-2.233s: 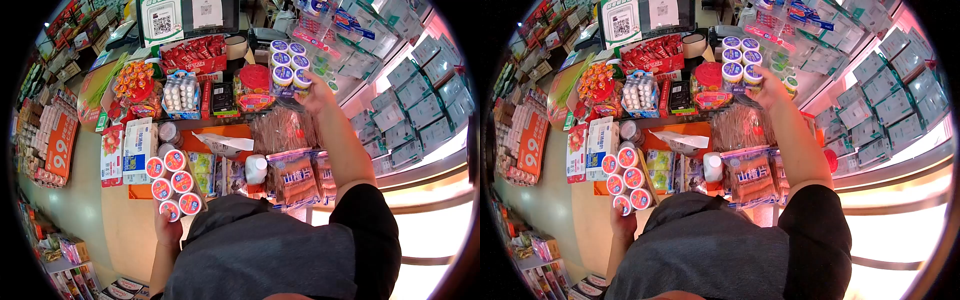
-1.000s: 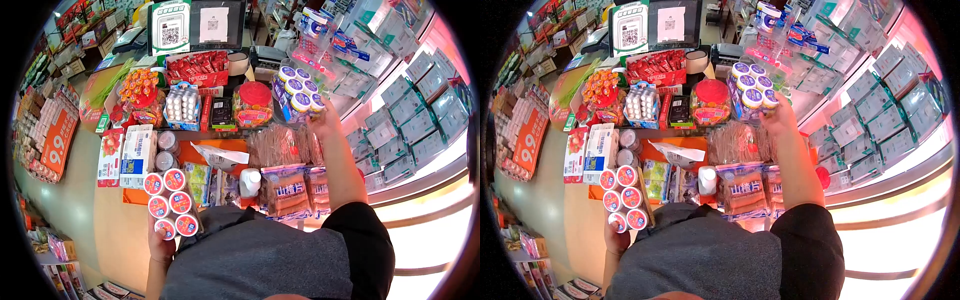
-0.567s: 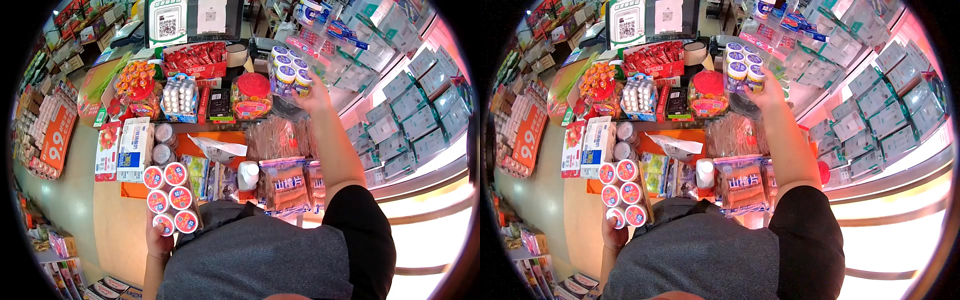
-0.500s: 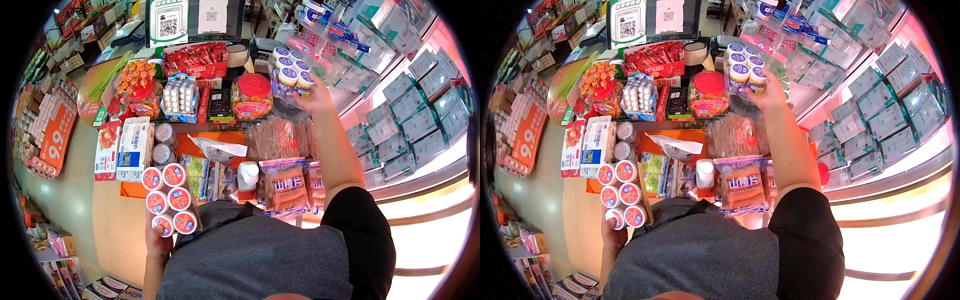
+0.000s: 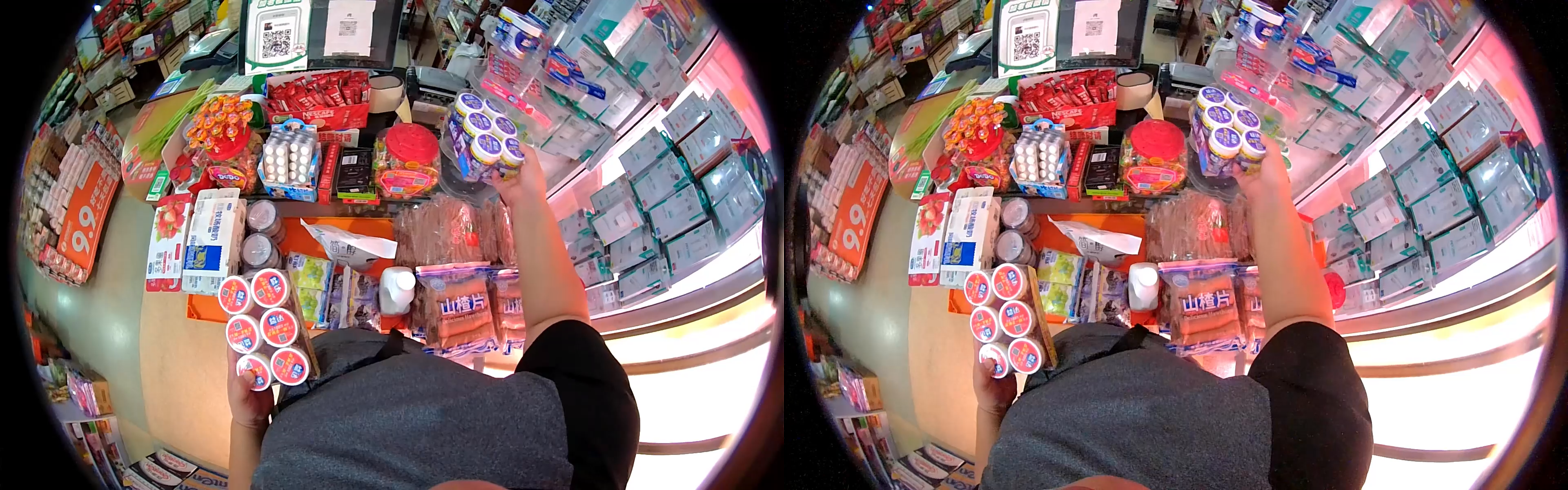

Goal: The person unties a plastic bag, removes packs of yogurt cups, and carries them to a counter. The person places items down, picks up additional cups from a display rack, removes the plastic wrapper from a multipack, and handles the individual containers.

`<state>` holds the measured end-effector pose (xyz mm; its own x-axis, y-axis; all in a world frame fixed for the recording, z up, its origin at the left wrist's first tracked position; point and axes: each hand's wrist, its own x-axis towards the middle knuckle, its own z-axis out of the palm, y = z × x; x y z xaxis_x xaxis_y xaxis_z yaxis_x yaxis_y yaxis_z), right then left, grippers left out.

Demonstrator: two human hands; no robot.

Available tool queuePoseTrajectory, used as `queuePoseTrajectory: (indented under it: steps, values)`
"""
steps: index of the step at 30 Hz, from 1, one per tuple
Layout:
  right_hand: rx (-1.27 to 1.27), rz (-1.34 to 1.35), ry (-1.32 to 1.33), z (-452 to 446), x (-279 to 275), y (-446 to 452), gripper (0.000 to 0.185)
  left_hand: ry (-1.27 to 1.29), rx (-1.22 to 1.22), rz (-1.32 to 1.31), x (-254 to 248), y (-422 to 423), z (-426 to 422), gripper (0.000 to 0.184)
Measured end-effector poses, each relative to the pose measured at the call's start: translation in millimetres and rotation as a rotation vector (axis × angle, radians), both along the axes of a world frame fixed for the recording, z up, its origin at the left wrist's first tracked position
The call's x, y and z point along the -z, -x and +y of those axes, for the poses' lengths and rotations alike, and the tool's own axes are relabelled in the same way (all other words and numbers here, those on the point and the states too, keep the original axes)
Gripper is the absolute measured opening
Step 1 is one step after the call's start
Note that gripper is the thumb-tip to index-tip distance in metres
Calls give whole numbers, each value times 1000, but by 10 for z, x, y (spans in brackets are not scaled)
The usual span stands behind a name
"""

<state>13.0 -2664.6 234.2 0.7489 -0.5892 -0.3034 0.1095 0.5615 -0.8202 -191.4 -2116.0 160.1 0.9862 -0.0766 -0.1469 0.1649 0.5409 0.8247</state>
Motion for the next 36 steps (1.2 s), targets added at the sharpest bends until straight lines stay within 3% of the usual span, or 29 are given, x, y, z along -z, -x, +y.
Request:
queuePoseTrajectory:
  steps: [6,14,23,36]
  values:
    - [12,36,2,77,-64,-87,45,-6,63,21,17,-63,-59,100]
    - [-155,117,81,243,-202,260,54,-9,86,13,-4,-112,-81,100]
    - [-23,10,129,285,-104,746,50,-4,119,8,-74,-162,-98,100]
    - [-115,33,167,-209,-27,171,46,-1,130,16,-62,-199,-110,99]
